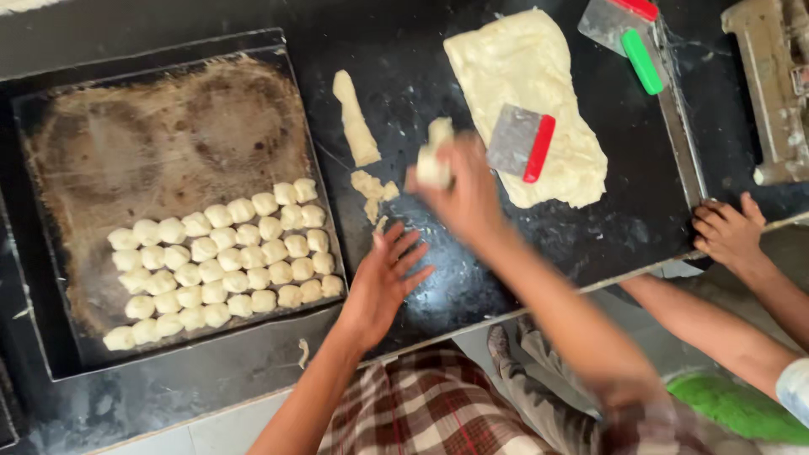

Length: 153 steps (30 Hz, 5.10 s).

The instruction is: The person shapes small pieces of dough into balls and arranges them in a metal tray, using their hands and a bench scraper to divide the dough on the worktable.

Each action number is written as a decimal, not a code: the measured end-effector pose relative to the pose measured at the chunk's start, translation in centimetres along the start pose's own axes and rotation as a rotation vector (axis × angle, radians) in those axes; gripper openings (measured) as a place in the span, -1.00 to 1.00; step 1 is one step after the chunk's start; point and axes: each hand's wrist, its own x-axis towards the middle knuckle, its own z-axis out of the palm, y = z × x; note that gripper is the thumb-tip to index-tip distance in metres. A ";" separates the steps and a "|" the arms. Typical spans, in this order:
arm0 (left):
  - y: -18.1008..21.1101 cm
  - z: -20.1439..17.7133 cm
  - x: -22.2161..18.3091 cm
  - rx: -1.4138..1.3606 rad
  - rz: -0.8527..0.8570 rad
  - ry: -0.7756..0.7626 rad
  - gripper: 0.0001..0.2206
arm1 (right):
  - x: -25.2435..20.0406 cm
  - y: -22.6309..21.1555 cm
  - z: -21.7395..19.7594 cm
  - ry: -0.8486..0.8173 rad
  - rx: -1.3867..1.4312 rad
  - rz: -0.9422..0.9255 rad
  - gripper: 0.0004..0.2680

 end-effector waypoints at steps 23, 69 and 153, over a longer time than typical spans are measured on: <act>-6.2 -5.1 7.8 1.156 0.510 -0.080 -0.52 | -15.0 -0.5 -6.7 0.106 -0.250 0.318 -0.63; -4.2 -6.1 4.8 1.272 0.954 0.316 -0.83 | -5.6 -1.0 -4.6 -0.125 -0.220 0.590 -0.79; 23.0 -25.6 -25.5 0.377 1.120 0.271 -0.75 | -0.9 -36.4 24.1 -0.410 0.590 -0.139 -0.84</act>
